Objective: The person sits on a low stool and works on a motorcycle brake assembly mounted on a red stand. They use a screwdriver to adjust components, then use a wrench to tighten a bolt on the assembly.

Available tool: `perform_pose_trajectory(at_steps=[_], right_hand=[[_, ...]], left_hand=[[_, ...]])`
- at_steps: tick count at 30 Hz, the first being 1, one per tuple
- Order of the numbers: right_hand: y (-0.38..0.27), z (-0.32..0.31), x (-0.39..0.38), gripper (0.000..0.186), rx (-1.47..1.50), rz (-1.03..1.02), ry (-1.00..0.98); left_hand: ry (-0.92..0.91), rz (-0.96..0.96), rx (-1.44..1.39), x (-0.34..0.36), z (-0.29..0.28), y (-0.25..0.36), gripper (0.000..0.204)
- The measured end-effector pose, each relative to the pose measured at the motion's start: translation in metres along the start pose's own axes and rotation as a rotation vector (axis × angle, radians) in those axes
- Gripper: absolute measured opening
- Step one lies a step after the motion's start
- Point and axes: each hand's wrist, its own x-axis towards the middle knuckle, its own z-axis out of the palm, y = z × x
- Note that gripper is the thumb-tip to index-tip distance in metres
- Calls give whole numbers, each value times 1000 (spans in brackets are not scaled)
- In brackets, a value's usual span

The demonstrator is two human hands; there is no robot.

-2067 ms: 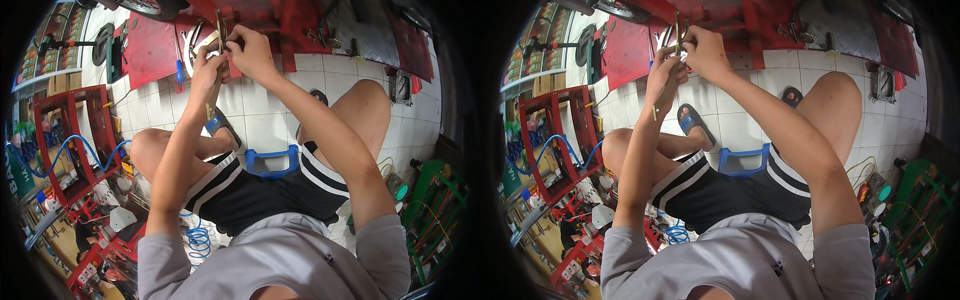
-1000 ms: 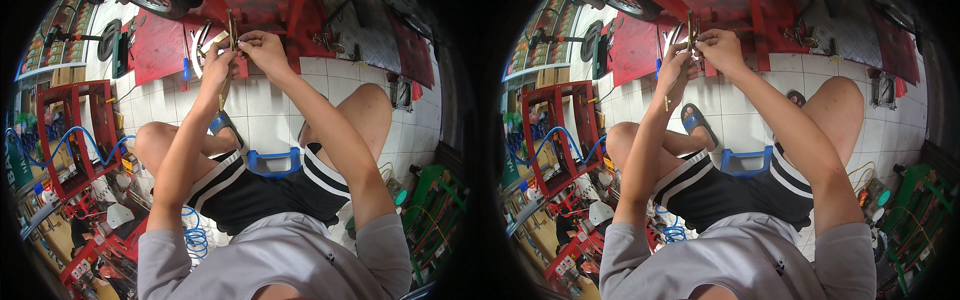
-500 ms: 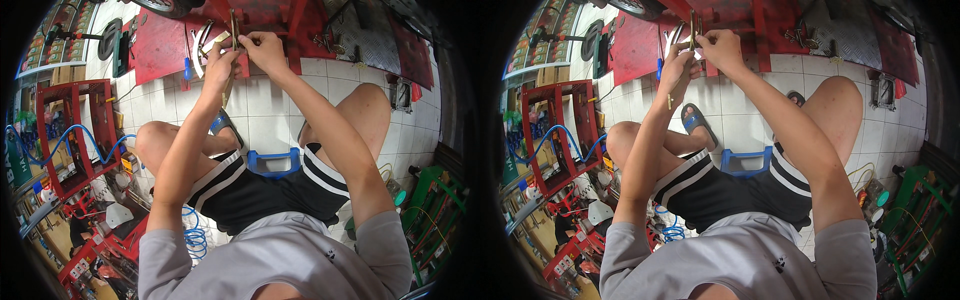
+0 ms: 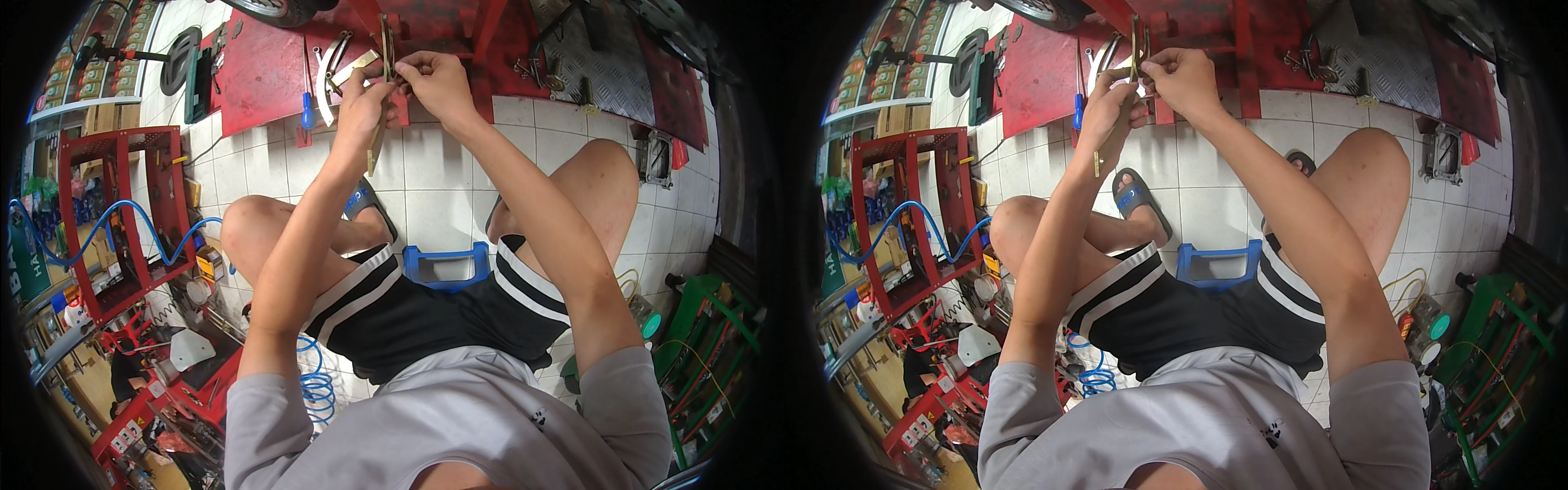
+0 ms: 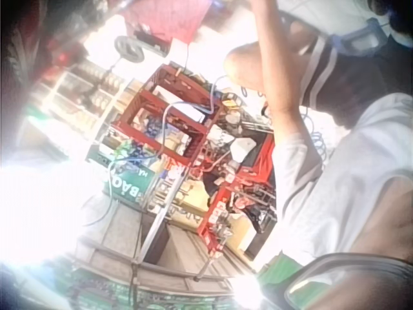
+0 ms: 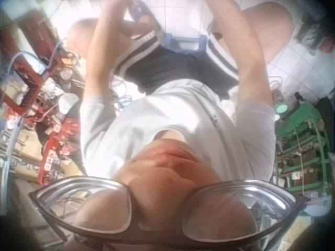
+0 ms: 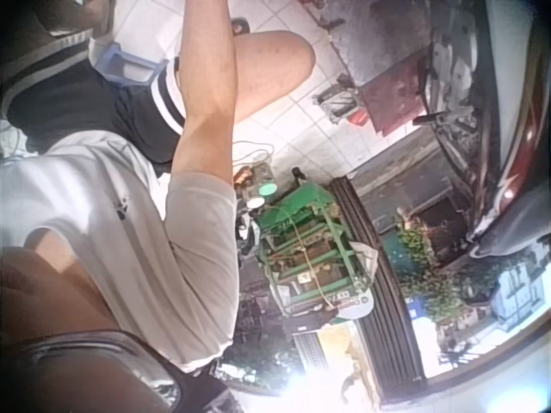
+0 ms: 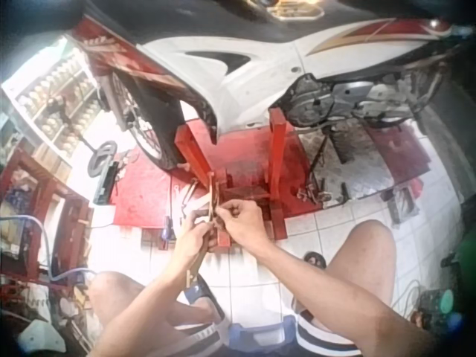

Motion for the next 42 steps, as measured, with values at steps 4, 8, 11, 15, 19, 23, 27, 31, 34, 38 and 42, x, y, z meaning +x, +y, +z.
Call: perform_pose_trajectory(at_steps=[4, 8, 11, 15, 19, 23, 27, 31, 34, 38, 42], right_hand=[[-9, 4, -4, 14, -79, 21, 45], [-5, 3, -3, 17, 137, -19, 17], [-3, 2, -3, 17, 129, 1, 5], [-10, 2, -5, 15, -102, 56, 27], [-7, 3, -6, 15, -155, -37, 44], [-10, 0, -3, 17, -347, -20, 11], [-5, 2, -4, 24, -318, -143, 74], [-5, 1, -1, 30, -297, -94, 76], [-5, -2, 1, 30, -380, -135, 69], [-7, -2, -1, 27, -424, -248, 82], [-5, 0, 1, 26, -398, -228, 66]], left_hand=[[5, -6, -5, -1, 0, 0, 26], [8, 0, -3, -1, 1, 1, 26], [9, -1, -5, -1, 2, 1, 26], [16, 2, -13, -2, 2, 1, 25], [-1, 20, -37, 5, -3, -3, 30], [-4, 18, -36, 6, -7, -7, 32], [4, 8, -40, 6, -5, -7, 32], [24, -11, -19, 2, 0, -3, 28], [20, 1, -5, 4, -2, -4, 30], [8, 16, -35, 6, -5, -8, 32], [5, 10, -41, 7, -5, -8, 32]])
